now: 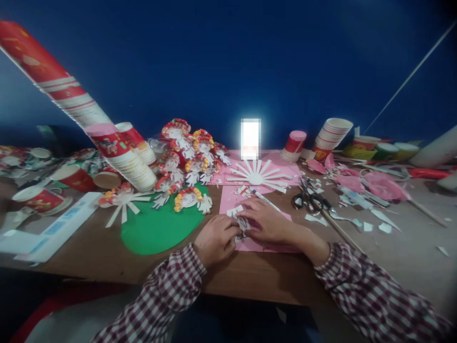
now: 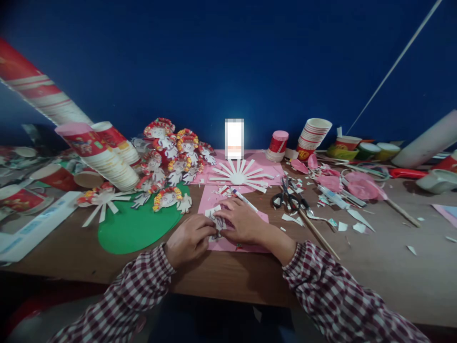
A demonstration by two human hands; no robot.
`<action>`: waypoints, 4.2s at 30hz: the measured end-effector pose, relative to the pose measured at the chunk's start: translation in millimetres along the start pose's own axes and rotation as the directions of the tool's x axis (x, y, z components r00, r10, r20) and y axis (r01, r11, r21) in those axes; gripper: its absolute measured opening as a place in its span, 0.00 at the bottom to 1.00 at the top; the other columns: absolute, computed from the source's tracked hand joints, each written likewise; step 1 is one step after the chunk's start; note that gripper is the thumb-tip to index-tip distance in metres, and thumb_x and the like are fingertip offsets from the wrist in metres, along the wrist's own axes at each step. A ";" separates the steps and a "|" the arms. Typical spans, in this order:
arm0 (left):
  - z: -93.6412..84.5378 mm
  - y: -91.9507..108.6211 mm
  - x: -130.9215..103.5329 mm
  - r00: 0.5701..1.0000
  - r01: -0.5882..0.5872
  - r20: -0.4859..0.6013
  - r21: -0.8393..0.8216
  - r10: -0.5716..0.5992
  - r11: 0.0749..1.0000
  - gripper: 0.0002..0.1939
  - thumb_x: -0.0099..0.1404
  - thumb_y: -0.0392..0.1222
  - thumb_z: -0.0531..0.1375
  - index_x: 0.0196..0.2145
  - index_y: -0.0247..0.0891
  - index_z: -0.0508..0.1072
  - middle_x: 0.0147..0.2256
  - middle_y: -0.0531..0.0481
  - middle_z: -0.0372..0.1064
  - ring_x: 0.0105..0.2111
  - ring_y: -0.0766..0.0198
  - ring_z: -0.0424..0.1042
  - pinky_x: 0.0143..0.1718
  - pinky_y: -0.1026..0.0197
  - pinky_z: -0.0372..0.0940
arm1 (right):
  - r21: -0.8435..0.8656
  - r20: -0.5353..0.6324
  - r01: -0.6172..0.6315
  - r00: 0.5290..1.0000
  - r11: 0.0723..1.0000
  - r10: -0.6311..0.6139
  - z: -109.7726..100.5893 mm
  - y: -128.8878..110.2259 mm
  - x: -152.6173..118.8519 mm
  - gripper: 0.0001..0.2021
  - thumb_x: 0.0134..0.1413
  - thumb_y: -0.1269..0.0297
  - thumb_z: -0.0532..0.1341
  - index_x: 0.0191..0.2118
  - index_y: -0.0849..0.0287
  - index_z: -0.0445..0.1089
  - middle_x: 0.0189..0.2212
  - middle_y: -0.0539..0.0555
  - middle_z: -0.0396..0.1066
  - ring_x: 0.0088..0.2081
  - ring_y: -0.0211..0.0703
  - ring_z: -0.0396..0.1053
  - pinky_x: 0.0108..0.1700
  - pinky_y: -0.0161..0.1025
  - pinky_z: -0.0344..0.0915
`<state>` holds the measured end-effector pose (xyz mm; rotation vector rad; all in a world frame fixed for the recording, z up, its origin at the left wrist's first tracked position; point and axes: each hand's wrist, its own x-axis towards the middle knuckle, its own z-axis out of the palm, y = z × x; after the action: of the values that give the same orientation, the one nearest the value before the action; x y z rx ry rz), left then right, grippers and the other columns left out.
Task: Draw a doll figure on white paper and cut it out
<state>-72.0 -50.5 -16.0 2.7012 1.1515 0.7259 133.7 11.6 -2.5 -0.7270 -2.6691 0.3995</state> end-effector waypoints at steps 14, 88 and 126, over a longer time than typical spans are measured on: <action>-0.8 3.5 0.5 0.999 0.045 0.007 0.020 -0.045 0.999 0.12 0.60 0.32 0.53 0.39 0.37 0.72 0.39 0.44 0.69 0.41 0.56 0.65 0.44 0.51 0.61 | -0.040 0.013 0.018 1.000 0.999 -0.018 0.8 3.0 -1.2 0.20 0.51 0.54 0.61 0.48 0.59 0.71 0.52 0.61 0.64 0.53 0.52 0.59 0.58 0.51 0.53; -3.8 5.8 1.8 0.987 0.125 0.097 0.049 -0.129 0.991 0.16 0.59 0.35 0.53 0.45 0.40 0.70 0.49 0.48 0.69 0.52 0.54 0.61 0.61 0.44 0.46 | 0.792 -0.055 -0.335 0.793 0.511 0.607 -9.9 4.4 19.5 0.07 0.51 0.63 0.59 0.29 0.59 0.61 0.19 0.44 0.59 0.21 0.33 0.57 0.24 0.32 0.56; -1.2 0.5 0.3 0.981 0.147 0.127 -0.006 -0.145 0.989 0.16 0.61 0.38 0.53 0.47 0.39 0.69 0.51 0.46 0.66 0.54 0.53 0.60 0.61 0.42 0.47 | 0.450 -0.135 -0.339 0.889 0.826 0.438 9.6 2.8 25.6 0.04 0.57 0.71 0.56 0.34 0.61 0.67 0.30 0.52 0.71 0.33 0.39 0.68 0.37 0.35 0.61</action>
<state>-72.1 -50.7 -14.7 2.5742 1.2900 0.5326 110.4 25.8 -5.7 -1.1040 -2.0966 0.8980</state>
